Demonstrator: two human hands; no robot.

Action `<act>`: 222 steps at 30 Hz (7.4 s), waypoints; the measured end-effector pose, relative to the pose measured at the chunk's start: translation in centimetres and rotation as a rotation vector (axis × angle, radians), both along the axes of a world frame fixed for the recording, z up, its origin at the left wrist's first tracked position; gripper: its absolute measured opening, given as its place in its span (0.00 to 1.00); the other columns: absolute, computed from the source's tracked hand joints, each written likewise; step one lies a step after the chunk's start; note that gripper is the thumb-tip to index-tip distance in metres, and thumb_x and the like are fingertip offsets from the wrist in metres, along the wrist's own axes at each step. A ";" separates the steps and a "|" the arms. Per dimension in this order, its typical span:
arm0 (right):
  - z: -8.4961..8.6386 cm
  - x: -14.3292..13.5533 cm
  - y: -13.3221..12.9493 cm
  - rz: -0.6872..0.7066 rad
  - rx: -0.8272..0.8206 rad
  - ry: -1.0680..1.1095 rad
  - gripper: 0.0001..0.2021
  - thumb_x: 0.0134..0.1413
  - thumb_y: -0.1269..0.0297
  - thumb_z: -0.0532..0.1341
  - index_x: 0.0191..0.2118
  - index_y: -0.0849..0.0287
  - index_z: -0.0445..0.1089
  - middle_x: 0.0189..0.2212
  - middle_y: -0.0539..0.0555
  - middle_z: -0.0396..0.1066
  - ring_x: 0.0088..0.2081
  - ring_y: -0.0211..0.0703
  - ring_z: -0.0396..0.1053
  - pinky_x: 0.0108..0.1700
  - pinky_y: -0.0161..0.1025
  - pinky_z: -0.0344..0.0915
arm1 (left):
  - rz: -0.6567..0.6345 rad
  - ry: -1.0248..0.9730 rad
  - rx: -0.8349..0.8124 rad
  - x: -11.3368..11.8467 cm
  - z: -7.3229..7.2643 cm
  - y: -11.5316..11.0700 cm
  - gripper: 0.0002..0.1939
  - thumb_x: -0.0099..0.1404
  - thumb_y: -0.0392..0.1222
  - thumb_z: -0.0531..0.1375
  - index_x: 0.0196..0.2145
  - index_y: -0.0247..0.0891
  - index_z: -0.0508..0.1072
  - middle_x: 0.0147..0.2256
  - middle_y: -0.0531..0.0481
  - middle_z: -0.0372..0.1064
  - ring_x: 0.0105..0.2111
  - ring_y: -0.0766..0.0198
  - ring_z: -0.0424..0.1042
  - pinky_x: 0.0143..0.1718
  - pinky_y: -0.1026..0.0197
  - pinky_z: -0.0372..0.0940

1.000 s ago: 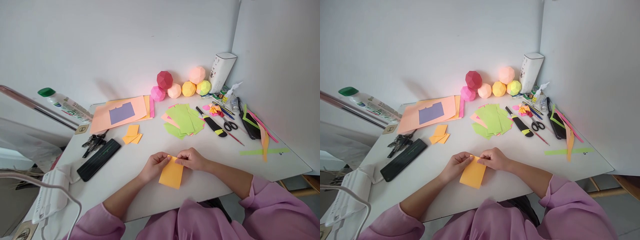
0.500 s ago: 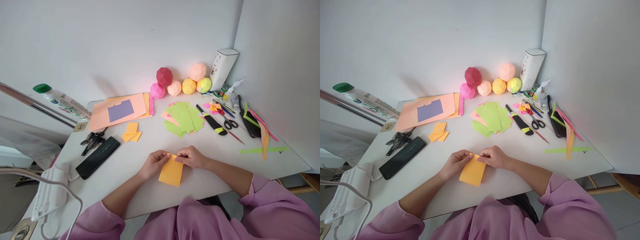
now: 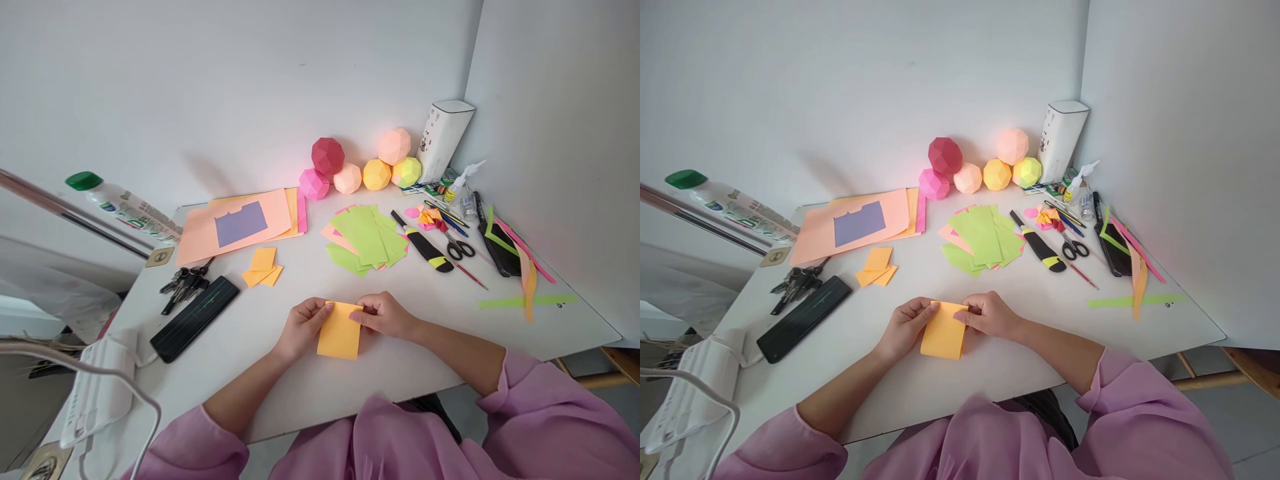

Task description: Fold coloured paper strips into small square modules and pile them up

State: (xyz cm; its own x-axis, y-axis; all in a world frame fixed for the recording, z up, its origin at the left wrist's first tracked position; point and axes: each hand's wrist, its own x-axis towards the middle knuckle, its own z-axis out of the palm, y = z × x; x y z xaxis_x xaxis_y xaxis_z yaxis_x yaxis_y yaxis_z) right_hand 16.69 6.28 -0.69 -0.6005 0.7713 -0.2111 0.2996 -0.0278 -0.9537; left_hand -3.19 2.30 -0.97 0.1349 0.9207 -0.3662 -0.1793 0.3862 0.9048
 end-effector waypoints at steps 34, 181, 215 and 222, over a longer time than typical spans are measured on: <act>0.0 0.1 0.3 -0.027 -0.046 0.034 0.15 0.51 0.54 0.57 0.25 0.62 0.65 0.18 0.48 0.65 0.19 0.32 0.60 0.20 0.29 0.53 | 0.032 -0.032 -0.007 0.1 0.1 0.1 0.12 0.54 0.49 0.62 0.26 0.37 0.69 0.25 0.54 0.70 0.25 0.68 0.68 0.27 0.66 0.63; 0.8 0.7 0.9 -0.363 0.315 0.158 0.09 0.51 0.60 0.56 0.25 0.59 0.62 0.20 0.49 0.59 0.23 0.35 0.55 0.24 0.33 0.55 | -0.163 0.012 0.034 0.1 0.4 0.2 0.12 0.53 0.48 0.62 0.25 0.36 0.69 0.27 0.50 0.73 0.28 0.63 0.71 0.33 0.59 0.66; 1.0 0.4 0.4 -0.545 0.236 0.256 0.12 0.52 0.56 0.56 0.26 0.59 0.61 0.20 0.48 0.55 0.22 0.34 0.51 0.24 0.34 0.53 | -0.100 0.097 0.066 1.0 0.3 -0.9 0.14 0.51 0.50 0.63 0.22 0.36 0.69 0.25 0.49 0.74 0.25 0.61 0.73 0.31 0.58 0.69; 1.2 0.4 0.4 -0.551 0.261 0.243 0.12 0.51 0.56 0.56 0.24 0.58 0.61 0.20 0.47 0.54 0.22 0.35 0.51 0.24 0.34 0.54 | -0.122 0.023 0.035 1.2 1.0 -0.9 0.14 0.53 0.49 0.62 0.26 0.37 0.64 0.26 0.48 0.74 0.31 0.57 0.74 0.33 0.55 0.70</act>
